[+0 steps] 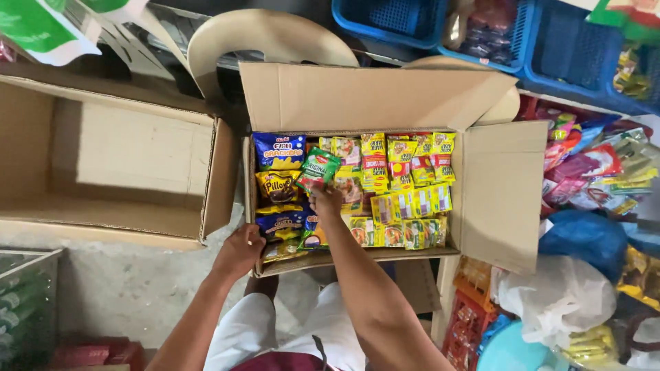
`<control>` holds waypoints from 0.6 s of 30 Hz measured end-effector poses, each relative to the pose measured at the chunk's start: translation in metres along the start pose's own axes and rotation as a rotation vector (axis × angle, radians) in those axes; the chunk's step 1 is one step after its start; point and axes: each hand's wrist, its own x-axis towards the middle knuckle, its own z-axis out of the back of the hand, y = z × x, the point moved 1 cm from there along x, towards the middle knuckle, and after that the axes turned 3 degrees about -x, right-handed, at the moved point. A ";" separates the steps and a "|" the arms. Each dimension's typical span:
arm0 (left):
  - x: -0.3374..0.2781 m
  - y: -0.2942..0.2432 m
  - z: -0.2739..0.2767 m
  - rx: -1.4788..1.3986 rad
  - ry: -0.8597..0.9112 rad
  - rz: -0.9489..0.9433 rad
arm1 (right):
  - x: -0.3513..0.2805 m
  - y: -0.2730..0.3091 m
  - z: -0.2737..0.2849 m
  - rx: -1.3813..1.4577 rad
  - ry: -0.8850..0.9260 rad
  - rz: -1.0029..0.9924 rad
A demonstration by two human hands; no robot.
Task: Taking various grocery items from a cardboard box and arranging them on shelves.
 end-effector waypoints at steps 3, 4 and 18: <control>0.000 0.002 0.003 0.030 0.011 -0.034 | -0.011 0.019 -0.019 -0.116 -0.041 0.039; -0.001 0.006 0.001 0.028 0.018 -0.037 | -0.017 0.020 -0.018 -0.117 -0.049 0.040; -0.037 -0.024 -0.005 -0.482 0.386 0.180 | -0.199 0.077 0.044 -0.110 0.387 -0.218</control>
